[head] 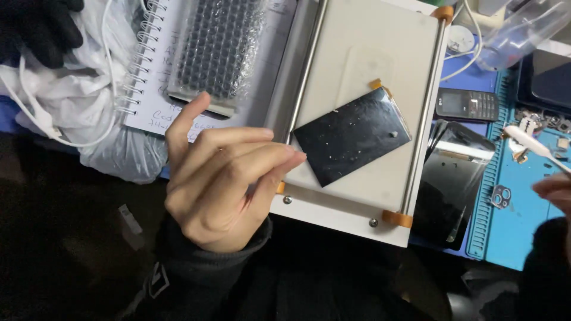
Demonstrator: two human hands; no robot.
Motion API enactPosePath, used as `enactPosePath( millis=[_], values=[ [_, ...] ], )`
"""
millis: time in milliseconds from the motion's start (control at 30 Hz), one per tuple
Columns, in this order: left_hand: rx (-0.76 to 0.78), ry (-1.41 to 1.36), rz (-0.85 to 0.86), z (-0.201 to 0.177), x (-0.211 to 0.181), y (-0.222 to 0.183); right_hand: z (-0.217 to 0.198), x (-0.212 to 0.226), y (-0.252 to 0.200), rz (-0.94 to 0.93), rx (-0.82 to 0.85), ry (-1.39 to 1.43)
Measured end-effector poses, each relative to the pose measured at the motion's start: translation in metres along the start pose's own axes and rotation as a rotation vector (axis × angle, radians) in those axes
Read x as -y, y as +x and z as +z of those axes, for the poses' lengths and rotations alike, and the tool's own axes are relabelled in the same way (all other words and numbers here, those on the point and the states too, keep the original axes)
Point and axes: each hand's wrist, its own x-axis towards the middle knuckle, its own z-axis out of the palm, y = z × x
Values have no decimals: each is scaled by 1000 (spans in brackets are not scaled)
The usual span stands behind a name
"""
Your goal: The recorder is removing the top glass layer of a phone screen using a pry tool and a heating separator machine, then cleaning the LCD.
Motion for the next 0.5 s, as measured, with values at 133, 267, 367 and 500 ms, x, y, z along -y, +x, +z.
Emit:
enactPosePath(
  millis=[133,267,367,500],
  values=[
    [-15,-26,-12,1,5,2,39,83,50,13,-71,-83],
    [28,-79,17,-1,3,4,56,104,72,-29,-56,50],
    [86,-155,78,-1,-7,6,58,80,49,-10,-109,308],
    [191,-276,-2,4,-44,-9,25,35,34,37,-107,457]
  ],
)
